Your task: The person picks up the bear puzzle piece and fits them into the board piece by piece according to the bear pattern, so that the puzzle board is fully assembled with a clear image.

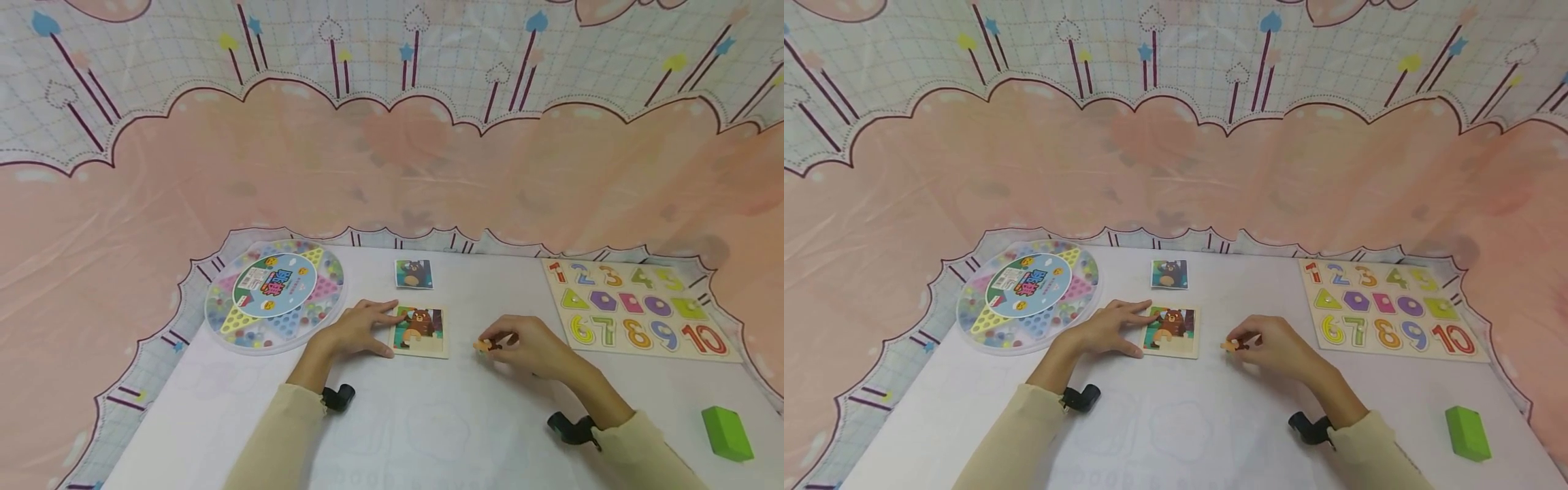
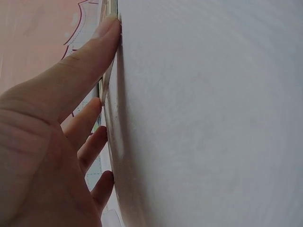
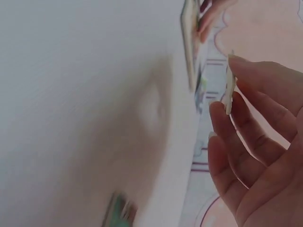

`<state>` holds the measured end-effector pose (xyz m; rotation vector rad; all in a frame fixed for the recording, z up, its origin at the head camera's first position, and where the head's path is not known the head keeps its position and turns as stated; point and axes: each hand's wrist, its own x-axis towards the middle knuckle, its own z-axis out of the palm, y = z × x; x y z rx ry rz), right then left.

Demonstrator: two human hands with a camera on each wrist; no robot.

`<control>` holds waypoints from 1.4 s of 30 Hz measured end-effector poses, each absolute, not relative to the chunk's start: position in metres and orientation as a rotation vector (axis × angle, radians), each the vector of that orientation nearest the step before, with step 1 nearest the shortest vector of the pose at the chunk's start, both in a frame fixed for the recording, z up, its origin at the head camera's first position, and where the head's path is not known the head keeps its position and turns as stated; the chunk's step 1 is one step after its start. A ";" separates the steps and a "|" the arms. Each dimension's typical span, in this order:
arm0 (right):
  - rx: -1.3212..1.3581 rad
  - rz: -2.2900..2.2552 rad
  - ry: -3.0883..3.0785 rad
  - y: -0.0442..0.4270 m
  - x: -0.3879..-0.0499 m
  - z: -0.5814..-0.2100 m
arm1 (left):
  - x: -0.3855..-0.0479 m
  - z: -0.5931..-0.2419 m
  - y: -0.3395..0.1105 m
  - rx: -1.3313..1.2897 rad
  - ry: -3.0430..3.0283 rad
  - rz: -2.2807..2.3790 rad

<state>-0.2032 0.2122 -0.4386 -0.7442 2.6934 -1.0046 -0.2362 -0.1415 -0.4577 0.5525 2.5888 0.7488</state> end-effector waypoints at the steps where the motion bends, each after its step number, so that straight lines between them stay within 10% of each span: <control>1: -0.753 -1.017 2.685 0.209 -0.205 -0.438 | -0.236 -0.458 -0.141 0.551 2.588 0.749; 42: -0.983 -0.764 2.760 0.094 -0.222 -0.457 | -0.235 -0.457 -0.140 0.546 2.592 0.746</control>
